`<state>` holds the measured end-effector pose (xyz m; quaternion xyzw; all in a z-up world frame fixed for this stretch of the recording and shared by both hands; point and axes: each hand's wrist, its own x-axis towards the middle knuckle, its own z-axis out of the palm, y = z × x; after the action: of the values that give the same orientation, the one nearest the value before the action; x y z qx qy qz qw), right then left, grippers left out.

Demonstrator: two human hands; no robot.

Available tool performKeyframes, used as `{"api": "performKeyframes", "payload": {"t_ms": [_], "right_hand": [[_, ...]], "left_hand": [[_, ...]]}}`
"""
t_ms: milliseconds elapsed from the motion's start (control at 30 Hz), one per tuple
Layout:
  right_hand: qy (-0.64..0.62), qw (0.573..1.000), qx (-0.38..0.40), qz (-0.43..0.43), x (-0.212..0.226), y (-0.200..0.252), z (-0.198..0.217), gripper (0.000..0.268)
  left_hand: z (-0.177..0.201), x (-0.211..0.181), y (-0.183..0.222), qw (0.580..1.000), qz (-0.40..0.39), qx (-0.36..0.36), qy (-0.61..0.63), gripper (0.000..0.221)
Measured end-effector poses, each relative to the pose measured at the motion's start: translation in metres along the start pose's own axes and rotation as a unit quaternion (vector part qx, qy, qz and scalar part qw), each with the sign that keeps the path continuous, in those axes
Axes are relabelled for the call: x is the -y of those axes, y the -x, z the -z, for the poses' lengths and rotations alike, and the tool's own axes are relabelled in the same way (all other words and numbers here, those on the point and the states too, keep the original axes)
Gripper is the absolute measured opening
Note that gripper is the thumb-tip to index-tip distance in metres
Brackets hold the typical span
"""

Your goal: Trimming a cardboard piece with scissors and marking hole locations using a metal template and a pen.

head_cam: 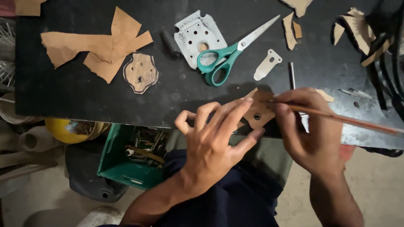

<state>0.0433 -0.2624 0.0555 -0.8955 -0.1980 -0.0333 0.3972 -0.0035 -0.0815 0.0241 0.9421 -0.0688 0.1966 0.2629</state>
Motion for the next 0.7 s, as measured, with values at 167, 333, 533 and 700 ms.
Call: {"api": "performKeyframes", "payload": {"t_ms": [167, 333, 533, 700], "right_hand": [[0.043, 0.997, 0.069, 0.008, -0.009, -0.009, -0.008, 0.020], [0.061, 0.995, 0.080, -0.015, -0.016, -0.008, -0.012, 0.018], [0.063, 0.993, 0.101, 0.012, -0.016, -0.011, -0.011, 0.016], [0.076, 0.992, 0.103, 0.004, -0.014, -0.011, -0.011, 0.025]], "left_hand": [[-0.002, 0.001, 0.001, 1.000, 0.005, -0.005, -0.006, 0.053], [-0.002, 0.002, 0.002, 1.000, 0.004, -0.007, -0.004, 0.052], [-0.002, 0.003, 0.002, 1.000, 0.006, -0.001, 0.006, 0.054], [-0.001, 0.003, 0.001, 1.000, 0.013, -0.002, 0.021, 0.058]]}}
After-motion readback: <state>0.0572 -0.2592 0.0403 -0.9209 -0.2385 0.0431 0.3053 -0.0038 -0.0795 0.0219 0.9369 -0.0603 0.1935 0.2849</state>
